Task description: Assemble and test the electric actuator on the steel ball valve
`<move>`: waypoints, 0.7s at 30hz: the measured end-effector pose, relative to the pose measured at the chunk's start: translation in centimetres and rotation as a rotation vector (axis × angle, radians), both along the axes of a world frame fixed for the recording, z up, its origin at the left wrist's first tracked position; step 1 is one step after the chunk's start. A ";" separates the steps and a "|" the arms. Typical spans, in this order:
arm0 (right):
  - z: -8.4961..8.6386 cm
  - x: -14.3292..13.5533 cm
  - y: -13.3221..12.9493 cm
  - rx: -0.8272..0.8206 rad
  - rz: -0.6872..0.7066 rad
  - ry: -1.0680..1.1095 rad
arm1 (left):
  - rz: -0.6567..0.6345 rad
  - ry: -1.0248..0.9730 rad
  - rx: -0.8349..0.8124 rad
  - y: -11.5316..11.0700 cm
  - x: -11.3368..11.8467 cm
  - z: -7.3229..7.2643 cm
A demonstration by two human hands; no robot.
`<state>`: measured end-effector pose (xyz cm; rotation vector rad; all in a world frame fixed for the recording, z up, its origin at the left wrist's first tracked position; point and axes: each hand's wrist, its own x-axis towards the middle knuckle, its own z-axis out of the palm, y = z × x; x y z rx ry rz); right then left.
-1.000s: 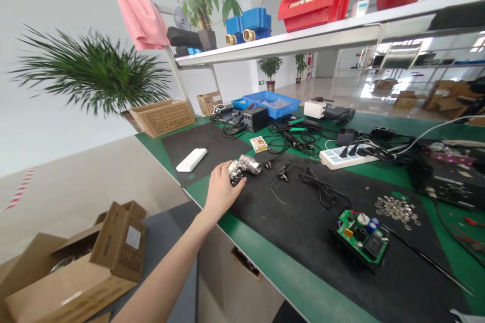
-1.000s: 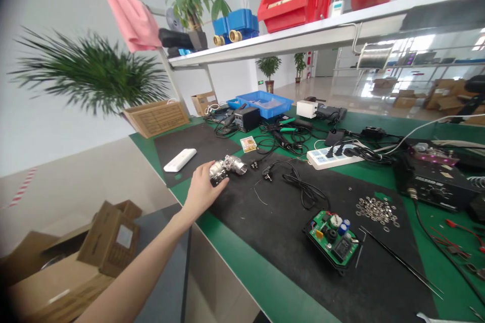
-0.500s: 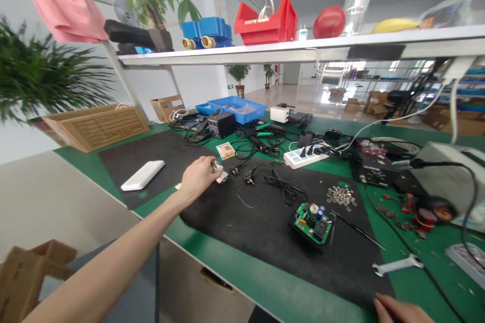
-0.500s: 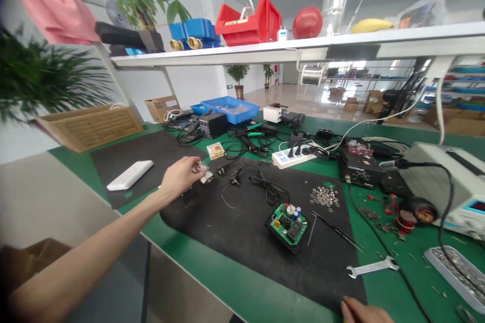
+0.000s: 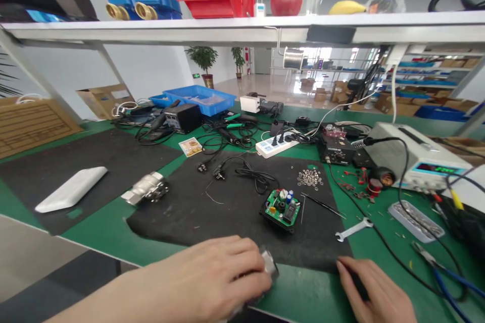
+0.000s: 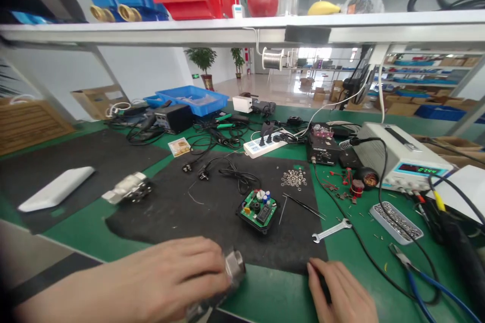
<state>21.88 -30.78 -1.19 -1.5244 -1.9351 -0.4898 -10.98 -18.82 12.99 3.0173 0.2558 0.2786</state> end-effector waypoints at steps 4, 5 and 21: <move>-0.6 0.3 -0.3 -0.027 0.007 0.022 | -0.128 0.021 -0.022 -1.1 3.5 0.4; -0.7 0.3 -0.4 -0.030 0.006 0.030 | -0.134 0.011 -0.012 -1.0 4.1 0.2; -1.1 0.7 -0.4 -0.118 -0.002 0.132 | 0.313 -0.307 -0.228 -3.2 3.6 -9.1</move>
